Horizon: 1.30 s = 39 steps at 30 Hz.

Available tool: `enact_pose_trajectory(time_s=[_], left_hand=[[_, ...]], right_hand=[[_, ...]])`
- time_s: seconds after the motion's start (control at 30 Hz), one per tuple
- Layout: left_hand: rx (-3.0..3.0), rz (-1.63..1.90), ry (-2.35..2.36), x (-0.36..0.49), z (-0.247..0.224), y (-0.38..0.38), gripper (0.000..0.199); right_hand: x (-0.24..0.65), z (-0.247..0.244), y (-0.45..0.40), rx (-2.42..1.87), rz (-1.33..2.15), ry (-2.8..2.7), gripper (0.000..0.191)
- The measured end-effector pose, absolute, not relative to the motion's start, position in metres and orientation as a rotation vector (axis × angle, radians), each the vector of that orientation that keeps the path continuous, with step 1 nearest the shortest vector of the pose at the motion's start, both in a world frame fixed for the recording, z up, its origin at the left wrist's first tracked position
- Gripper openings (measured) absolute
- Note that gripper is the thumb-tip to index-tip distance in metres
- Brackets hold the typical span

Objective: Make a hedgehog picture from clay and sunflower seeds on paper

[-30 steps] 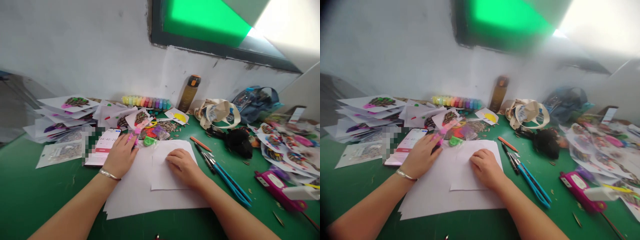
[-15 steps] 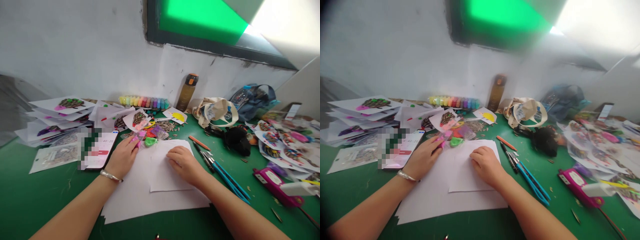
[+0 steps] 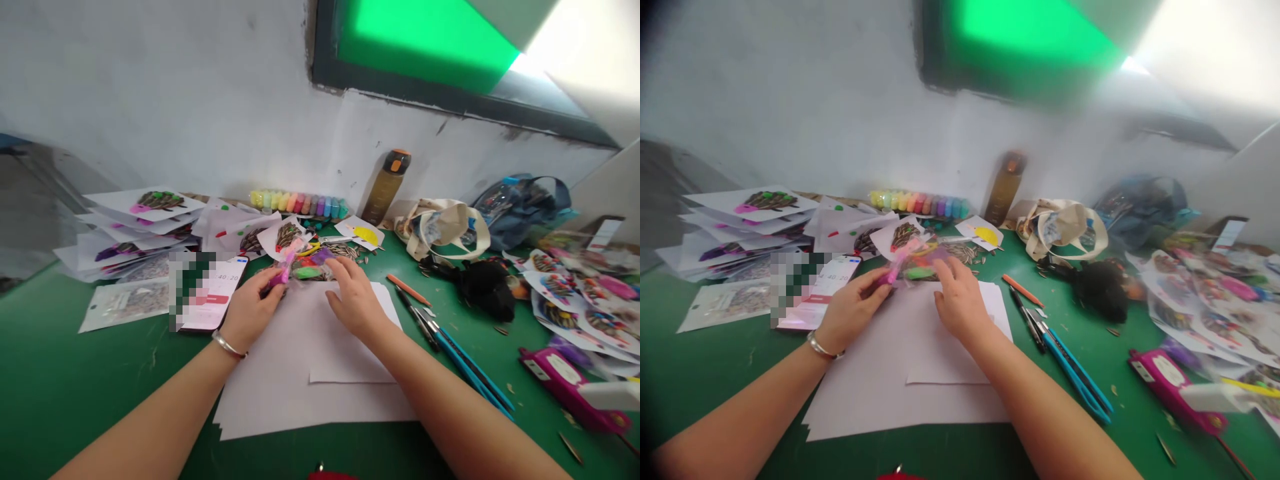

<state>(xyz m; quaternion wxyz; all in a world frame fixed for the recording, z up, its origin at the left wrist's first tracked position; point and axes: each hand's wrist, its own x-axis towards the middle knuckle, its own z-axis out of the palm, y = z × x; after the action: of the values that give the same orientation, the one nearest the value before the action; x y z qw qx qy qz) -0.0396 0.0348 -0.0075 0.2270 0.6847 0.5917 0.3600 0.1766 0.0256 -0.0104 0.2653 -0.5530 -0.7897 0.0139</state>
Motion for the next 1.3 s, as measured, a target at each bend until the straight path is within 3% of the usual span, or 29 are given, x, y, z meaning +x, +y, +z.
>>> enact_pose_trajectory(time_s=[0.33,0.57,0.73,1.03,1.3], left_hand=[[1.838,0.986,1.759,-0.044,-0.004,0.033,0.042],[2.224,0.741,1.620,-0.043,-0.006,0.030,0.039],[2.411,0.736,1.472,-0.037,-0.012,0.024,0.031],[2.595,0.947,1.570,-0.046,-0.016,0.032,0.038],[2.618,0.687,1.641,-0.047,-0.021,0.042,0.037]], right_hand=[[0.170,-0.009,0.018,-1.347,0.028,-2.125,0.041],[0.162,-0.003,0.002,-1.366,0.093,-2.254,0.024],[0.164,0.007,0.013,-1.399,0.154,-2.316,0.022],[0.154,0.013,0.031,-1.407,0.112,-2.416,0.020],[0.150,-0.002,0.025,-1.375,0.032,-2.462,0.020]])
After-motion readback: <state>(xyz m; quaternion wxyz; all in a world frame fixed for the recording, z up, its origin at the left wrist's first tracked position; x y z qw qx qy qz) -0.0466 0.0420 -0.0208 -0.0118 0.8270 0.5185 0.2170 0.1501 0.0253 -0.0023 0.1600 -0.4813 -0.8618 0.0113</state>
